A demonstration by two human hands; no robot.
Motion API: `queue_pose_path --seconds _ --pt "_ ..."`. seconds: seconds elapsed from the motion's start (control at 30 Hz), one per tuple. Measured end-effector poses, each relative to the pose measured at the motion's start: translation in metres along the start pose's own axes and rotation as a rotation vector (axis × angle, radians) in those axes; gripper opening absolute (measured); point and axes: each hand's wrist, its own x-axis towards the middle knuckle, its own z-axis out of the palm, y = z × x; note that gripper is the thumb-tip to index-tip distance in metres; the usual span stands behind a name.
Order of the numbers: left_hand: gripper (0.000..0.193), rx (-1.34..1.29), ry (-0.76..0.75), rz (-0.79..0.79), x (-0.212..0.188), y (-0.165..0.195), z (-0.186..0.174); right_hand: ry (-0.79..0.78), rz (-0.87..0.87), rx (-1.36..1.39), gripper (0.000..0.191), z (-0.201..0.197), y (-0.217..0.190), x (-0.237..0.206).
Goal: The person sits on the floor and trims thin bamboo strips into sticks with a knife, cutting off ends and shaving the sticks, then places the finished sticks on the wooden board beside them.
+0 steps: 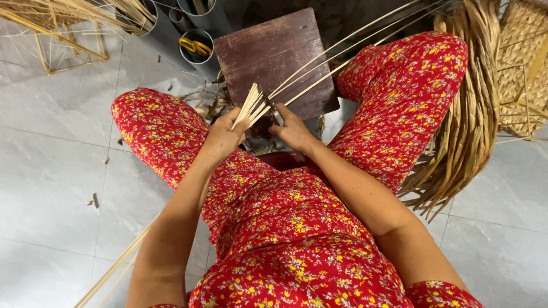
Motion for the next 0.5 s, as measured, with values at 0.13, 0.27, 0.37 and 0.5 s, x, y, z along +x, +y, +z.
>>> queue_pose_path --seconds 0.13,0.27,0.37,0.5 --pt "0.017 0.004 -0.002 0.038 -0.002 0.001 0.0 0.034 -0.027 -0.039 0.062 -0.001 -0.003 -0.004" --pt "0.018 0.052 0.022 0.091 -0.003 -0.001 -0.002 0.032 -0.007 -0.077 0.055 0.0 0.0 -0.004" --pt "0.018 -0.04 0.024 -0.021 0.001 -0.001 -0.007 0.075 -0.111 -0.071 0.057 0.004 0.004 -0.002" --pt "0.018 -0.161 -0.09 -0.144 0.005 0.003 -0.02 0.078 -0.047 -0.099 0.063 0.006 0.004 -0.003"
